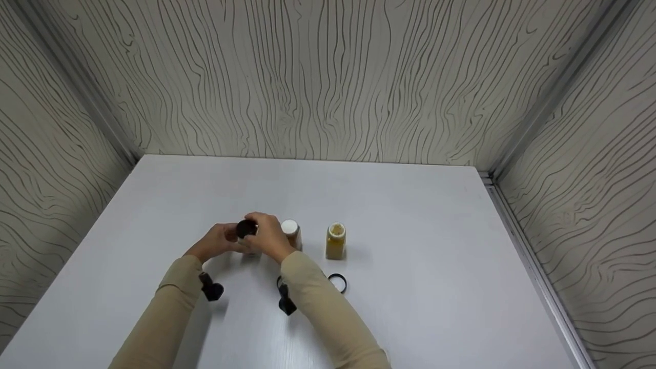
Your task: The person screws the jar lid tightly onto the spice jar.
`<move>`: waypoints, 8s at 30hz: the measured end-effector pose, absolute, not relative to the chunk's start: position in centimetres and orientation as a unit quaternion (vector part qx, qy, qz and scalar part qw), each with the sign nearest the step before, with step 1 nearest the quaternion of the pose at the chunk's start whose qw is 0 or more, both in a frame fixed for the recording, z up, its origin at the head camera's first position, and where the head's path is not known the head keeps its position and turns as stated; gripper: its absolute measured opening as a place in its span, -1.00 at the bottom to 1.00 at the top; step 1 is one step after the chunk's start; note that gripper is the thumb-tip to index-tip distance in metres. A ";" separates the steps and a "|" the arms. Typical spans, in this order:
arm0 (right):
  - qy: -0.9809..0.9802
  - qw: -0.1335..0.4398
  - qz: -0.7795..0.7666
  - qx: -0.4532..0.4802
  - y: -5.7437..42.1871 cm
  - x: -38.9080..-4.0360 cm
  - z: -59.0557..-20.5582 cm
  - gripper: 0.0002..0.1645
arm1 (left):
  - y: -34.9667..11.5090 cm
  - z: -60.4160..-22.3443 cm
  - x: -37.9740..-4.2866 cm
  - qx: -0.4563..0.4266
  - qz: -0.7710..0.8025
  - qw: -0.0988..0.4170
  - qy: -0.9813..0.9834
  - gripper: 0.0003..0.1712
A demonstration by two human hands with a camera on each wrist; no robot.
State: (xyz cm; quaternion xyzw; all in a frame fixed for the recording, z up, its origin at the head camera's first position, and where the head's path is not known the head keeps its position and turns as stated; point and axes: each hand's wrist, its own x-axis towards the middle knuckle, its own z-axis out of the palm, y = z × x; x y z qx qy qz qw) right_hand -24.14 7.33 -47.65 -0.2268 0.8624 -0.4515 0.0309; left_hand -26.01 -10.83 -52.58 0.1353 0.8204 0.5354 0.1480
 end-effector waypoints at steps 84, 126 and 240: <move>0.884 -0.045 -0.442 -0.147 5.9 -23.6 -48.2 -0.48 | -11.0 -53.0 -26.1 0.138 0.531 0.133 0.826 -0.49; 0.855 -0.021 -0.483 -0.187 6.6 -23.2 -48.8 -0.33 | -10.6 -52.9 -25.6 0.152 0.524 0.129 0.828 -0.42; 0.922 0.018 -0.319 -0.220 14.1 -16.0 -52.0 -0.60 | -2.1 -52.1 -19.0 0.192 0.494 -0.079 0.844 -0.58</move>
